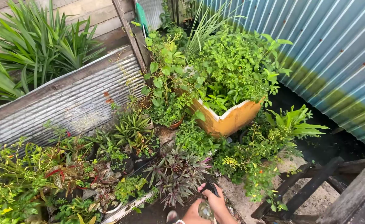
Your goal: The person uses a spray bottle to mist water onto various potted plants arranged on a wooden deck and along a corrugated metal wall. The person moves between different plant groupings, spraying leaves and soil surfaces.
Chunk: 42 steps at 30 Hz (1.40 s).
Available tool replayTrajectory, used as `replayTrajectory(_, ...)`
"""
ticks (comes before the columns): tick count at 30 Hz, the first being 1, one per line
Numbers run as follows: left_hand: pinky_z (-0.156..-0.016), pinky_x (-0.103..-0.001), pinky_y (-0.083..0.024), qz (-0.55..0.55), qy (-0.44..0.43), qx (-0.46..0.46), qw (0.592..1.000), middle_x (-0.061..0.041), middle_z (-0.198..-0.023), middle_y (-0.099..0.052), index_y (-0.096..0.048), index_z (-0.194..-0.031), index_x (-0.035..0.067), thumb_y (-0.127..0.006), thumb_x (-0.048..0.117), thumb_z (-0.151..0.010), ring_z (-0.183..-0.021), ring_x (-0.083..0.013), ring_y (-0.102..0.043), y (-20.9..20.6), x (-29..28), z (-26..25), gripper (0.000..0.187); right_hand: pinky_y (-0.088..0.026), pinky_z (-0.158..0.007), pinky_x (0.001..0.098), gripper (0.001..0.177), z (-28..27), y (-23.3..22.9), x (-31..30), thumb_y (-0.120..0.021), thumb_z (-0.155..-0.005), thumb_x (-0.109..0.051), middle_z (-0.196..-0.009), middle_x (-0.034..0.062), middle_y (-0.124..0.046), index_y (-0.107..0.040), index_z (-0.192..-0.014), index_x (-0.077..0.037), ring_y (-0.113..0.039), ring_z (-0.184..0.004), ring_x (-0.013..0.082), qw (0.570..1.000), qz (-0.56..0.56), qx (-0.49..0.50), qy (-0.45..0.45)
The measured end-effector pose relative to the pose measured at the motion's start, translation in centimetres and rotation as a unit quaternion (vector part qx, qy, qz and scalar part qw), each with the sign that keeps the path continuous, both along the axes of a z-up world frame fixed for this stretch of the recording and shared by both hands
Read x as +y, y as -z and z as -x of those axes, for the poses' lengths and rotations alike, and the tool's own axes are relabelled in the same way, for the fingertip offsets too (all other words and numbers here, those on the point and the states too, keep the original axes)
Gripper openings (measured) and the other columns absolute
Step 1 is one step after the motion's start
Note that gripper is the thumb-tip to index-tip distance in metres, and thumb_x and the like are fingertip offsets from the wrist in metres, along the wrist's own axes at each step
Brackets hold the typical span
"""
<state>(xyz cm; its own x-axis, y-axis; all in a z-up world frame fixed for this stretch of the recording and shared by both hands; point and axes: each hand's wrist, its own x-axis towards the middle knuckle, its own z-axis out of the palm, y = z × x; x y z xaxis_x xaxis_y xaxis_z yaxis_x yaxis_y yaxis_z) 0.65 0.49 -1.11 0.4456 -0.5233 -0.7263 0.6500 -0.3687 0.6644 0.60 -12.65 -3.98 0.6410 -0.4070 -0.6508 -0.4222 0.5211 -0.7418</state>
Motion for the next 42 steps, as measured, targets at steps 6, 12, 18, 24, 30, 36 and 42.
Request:
replayTrajectory(6,-0.103,-0.020,-0.040,-0.130,0.105,-0.020,0.986,0.005,-0.131,-0.061,-0.051,-0.138,0.036,-0.091,0.043,-0.046,-0.122,-0.0077,-0.059,4.2,1.7,-3.6,0.100,-0.056,-0.097,0.0369,0.021,-2.9,-3.0,1.8,-0.059,-0.082,0.012,-0.093,0.0208,-0.079,-0.075,-0.095,0.005,-0.076,-0.095,0.0302,0.998,-0.045,0.050,0.006)
replayTrajectory(12,-0.100,-0.026,-0.044,0.020,0.083,0.046,0.995,-0.001,-0.132,-0.062,-0.048,-0.144,0.021,-0.096,0.042,-0.053,-0.123,-0.0136,-0.062,5.8,2.5,-8.4,0.105,-0.050,-0.098,0.0393,0.026,-6.8,-6.6,2.0,-0.056,-0.084,0.007,-0.103,0.0182,-0.080,-0.074,-0.103,0.005,-0.071,-0.103,0.0299,0.995,-0.020,0.093,-0.013)
replayTrajectory(18,-0.105,-0.022,-0.037,0.076,0.106,-0.111,0.985,0.001,-0.134,-0.059,-0.051,-0.135,0.023,-0.092,0.048,-0.052,-0.123,-0.0086,-0.056,11.7,1.3,-13.2,0.095,-0.054,-0.092,0.0350,0.025,-11.8,-3.7,1.2,-0.058,-0.086,0.007,-0.098,0.0198,-0.083,-0.076,-0.103,0.007,-0.076,-0.097,0.0276,0.998,0.033,0.051,0.017)
replayTrajectory(24,-0.095,-0.024,-0.052,0.123,0.120,-0.047,0.984,-0.001,-0.117,-0.067,-0.052,-0.133,0.020,-0.087,0.022,-0.055,-0.107,-0.0114,-0.068,7.3,0.7,-15.4,0.085,-0.054,-0.104,0.0384,0.029,-12.7,-4.1,0.8,-0.060,-0.081,0.012,-0.102,0.0236,-0.083,-0.074,-0.106,0.008,-0.076,-0.107,0.0307,0.996,0.031,0.033,0.075)
replayTrajectory(30,-0.100,-0.022,-0.044,0.123,0.143,-0.054,0.980,0.000,-0.121,-0.065,-0.051,-0.131,0.023,-0.092,0.047,-0.047,-0.113,-0.0090,-0.062,10.8,-0.8,-15.6,0.097,-0.053,-0.096,0.0366,0.024,-12.8,-2.1,-1.1,-0.060,-0.078,0.012,-0.096,0.0223,-0.081,-0.077,-0.094,0.011,-0.074,-0.096,0.0313,0.997,0.063,0.019,0.035)
replayTrajectory(36,-0.103,-0.037,-0.056,0.241,0.003,0.083,0.967,-0.015,-0.127,-0.071,-0.047,-0.146,0.010,-0.100,0.016,-0.055,-0.118,-0.0263,-0.072,6.9,-2.9,-16.3,0.105,-0.056,-0.105,0.0460,0.027,-14.4,-1.8,-3.1,-0.053,-0.083,0.021,-0.096,0.0267,-0.076,-0.071,-0.101,0.012,-0.074,-0.097,0.0370,0.995,-0.032,-0.035,0.087)
replayTrajectory(42,-0.093,-0.028,-0.050,0.149,0.025,0.077,0.986,-0.008,-0.117,-0.064,-0.050,-0.134,0.016,-0.100,0.027,-0.054,-0.107,-0.0179,-0.068,5.0,-5.6,-18.8,0.096,-0.053,-0.093,0.0413,0.022,-17.3,-5.2,-6.0,-0.055,-0.087,0.010,-0.101,0.0205,-0.078,-0.071,-0.102,0.006,-0.073,-0.101,0.0312,0.999,0.014,0.044,0.004)
